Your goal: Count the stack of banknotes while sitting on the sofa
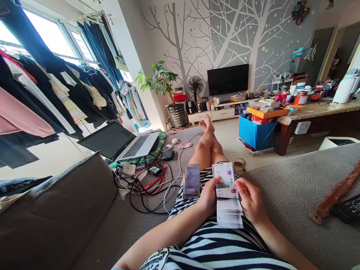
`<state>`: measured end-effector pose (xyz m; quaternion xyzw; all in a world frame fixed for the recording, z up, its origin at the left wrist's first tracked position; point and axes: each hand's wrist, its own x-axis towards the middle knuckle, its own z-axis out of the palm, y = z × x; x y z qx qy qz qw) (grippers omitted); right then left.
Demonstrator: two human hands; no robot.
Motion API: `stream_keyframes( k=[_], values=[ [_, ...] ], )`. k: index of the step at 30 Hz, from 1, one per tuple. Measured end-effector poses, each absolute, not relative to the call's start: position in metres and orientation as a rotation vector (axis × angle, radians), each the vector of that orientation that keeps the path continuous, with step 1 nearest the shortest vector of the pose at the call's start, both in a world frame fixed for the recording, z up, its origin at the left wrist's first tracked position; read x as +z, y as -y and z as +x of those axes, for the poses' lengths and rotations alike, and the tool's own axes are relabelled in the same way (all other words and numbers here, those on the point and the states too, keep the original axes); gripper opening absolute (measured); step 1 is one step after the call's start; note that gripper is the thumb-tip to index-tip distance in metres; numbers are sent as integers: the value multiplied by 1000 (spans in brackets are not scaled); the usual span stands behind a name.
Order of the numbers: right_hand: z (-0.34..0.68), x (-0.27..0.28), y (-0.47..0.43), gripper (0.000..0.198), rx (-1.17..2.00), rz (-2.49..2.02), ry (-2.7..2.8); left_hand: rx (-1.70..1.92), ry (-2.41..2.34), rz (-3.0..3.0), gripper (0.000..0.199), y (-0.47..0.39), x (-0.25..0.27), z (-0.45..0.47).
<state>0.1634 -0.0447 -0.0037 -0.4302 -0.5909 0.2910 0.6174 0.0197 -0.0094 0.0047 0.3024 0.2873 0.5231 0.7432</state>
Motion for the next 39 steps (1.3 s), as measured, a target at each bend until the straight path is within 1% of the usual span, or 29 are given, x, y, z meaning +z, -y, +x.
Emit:
stream_keyframes(
  k=[7, 12, 15, 22, 27, 33, 39],
  values=[
    [163, -1, 40, 57, 719, -881, 1282, 1162, -636, 655, 38, 10, 7, 20],
    [163, -4, 33, 53, 717, -1041, 1234, 1187, -647, 681, 34, 10, 9, 20],
    [164, -6, 29, 56, 692, -1123, 1186, 1163, -627, 689, 35, 11, 10, 19],
    [166, -8, 29, 59, 533, -1188, 1344, 1166, -638, 712, 31, 13, 12, 20],
    [165, -7, 31, 55, 498, -1188, 1357, 1172, -626, 719, 36, 14, 10, 19],
    [164, -6, 32, 57, 466, -1209, 1346, 1168, -615, 715, 40, 13, 9, 20],
    [163, -4, 34, 55, 506, -1205, 1314, 1182, -629, 698, 44, 12, 8, 20]
  ],
)
